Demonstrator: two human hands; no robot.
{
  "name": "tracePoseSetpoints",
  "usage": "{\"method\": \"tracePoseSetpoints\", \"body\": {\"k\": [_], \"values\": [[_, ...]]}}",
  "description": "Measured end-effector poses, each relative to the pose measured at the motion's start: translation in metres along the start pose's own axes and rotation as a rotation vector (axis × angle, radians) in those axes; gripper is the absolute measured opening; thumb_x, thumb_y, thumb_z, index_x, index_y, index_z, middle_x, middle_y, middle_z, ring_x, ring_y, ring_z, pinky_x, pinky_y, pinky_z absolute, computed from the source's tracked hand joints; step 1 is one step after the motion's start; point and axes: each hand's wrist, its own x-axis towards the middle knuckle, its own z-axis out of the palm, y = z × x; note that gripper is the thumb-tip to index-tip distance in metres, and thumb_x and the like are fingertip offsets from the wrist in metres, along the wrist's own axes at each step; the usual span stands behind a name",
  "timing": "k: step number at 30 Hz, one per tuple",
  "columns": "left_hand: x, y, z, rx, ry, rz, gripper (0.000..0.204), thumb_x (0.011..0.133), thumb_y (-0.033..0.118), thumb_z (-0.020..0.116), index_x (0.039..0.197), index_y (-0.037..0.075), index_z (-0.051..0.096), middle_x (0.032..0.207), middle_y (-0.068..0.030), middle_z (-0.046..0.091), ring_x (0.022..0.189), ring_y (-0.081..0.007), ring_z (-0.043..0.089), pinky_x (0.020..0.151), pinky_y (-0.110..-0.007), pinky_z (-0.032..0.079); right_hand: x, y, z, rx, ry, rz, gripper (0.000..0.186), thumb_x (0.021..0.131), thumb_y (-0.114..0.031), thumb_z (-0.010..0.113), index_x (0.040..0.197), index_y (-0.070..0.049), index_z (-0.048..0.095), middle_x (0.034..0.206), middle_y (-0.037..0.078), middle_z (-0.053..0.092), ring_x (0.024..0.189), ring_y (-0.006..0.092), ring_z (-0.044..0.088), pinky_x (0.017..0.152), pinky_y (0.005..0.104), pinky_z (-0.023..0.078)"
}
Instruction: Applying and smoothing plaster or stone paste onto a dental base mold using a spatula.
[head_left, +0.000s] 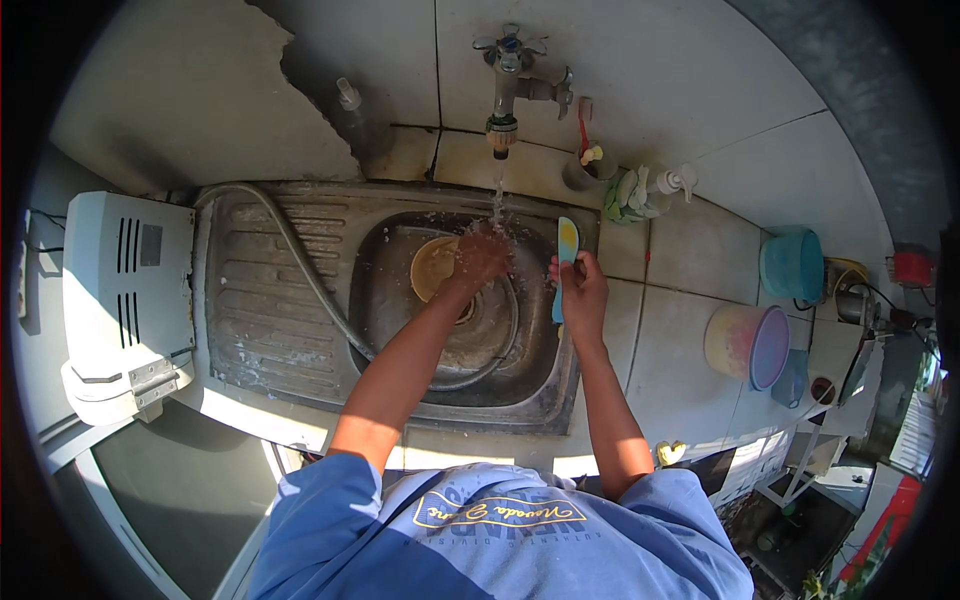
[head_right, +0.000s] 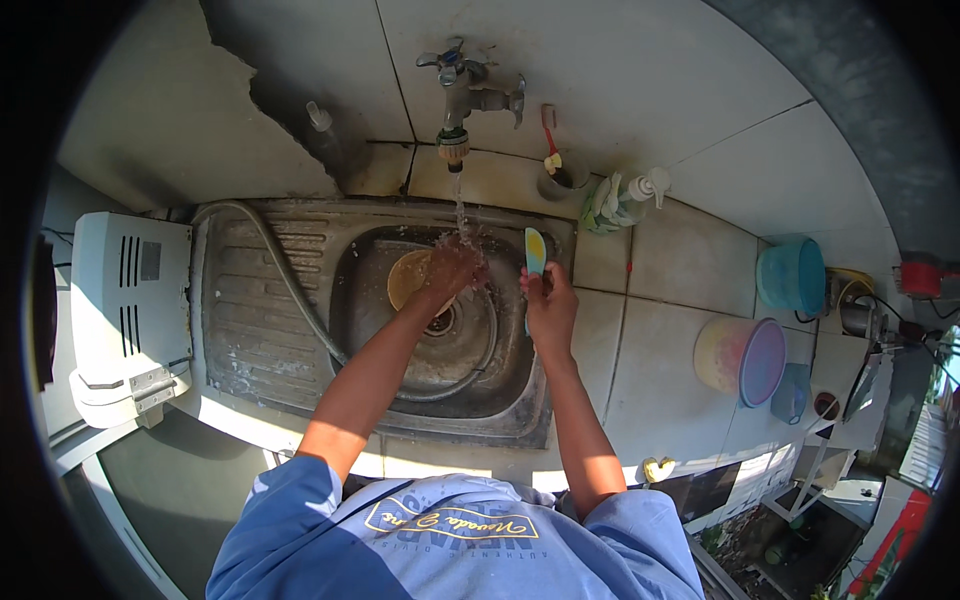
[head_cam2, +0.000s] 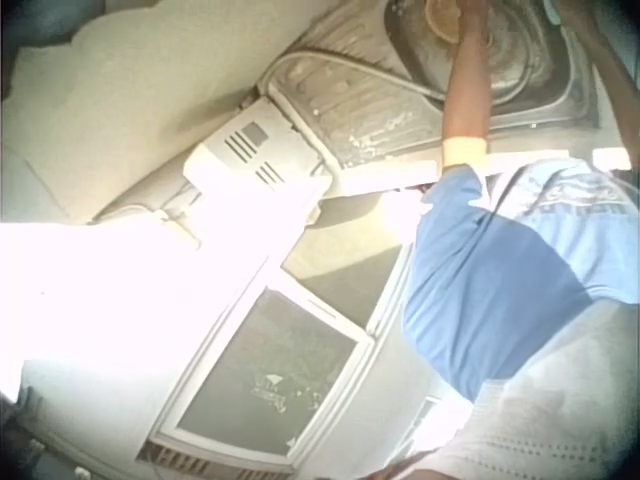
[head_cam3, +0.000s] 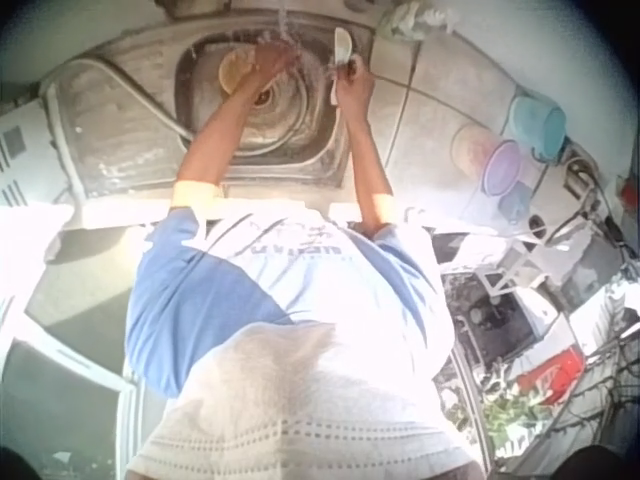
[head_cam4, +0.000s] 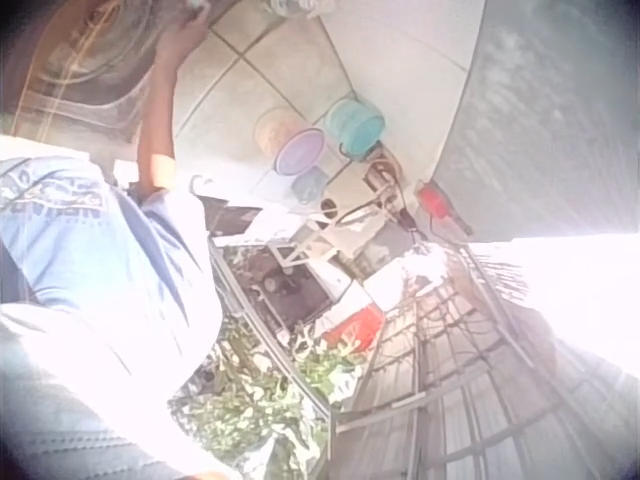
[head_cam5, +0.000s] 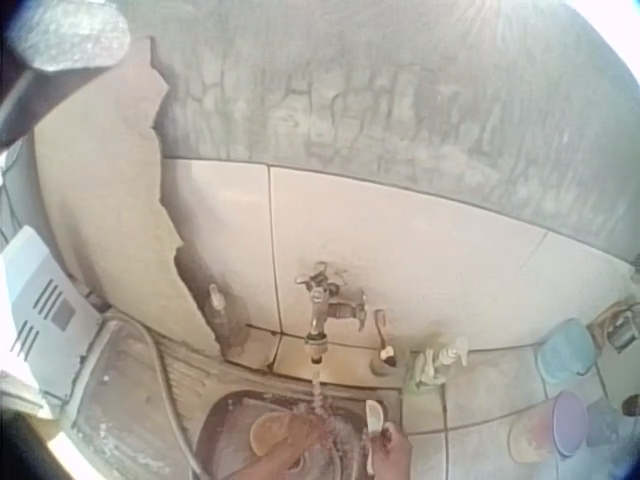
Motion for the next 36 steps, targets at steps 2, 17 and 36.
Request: {"method": "tracePoseSetpoints", "body": {"k": [2,17,36], "values": [[0.007,-0.002,-0.003,-0.008,-0.102,0.192,0.031,0.091,0.030,0.051,0.092,0.001,0.063,0.074,-0.0158,0.065,0.056,-0.0321,0.062,0.059,-0.043,0.052,0.006,-0.016,-0.023,0.048,0.088,-0.178,0.009,0.089,-0.006,0.056,0.095,0.001,0.055,0.080,0.006,0.063,0.079,0.0114,0.063,0.070,0.0240,0.047],[-0.076,-0.030,-0.100,-1.162,0.290,-1.097,0.071,0.093,0.059,0.028,0.108,-0.004,0.058,0.083,-0.0127,0.064,0.067,-0.0170,0.062,0.063,-0.029,0.052,0.042,-0.110,0.004,-0.196,0.327,-0.928,0.021,0.084,-0.002,0.058,0.105,-0.002,0.059,0.099,0.012,0.063,0.090,0.0249,0.063,0.076,0.0311,0.049],[-0.038,0.005,0.011,-2.144,0.402,-1.210,0.068,0.080,0.065,0.052,0.123,0.011,0.046,0.113,-0.0070,0.055,0.103,-0.0248,0.054,0.089,-0.040,0.046,0.034,0.084,0.145,-0.493,-0.267,-0.197,0.039,0.092,-0.031,0.048,0.117,-0.001,0.054,0.102,0.025,0.060,0.093,0.0383,0.060,0.081,0.0438,0.046]]}}
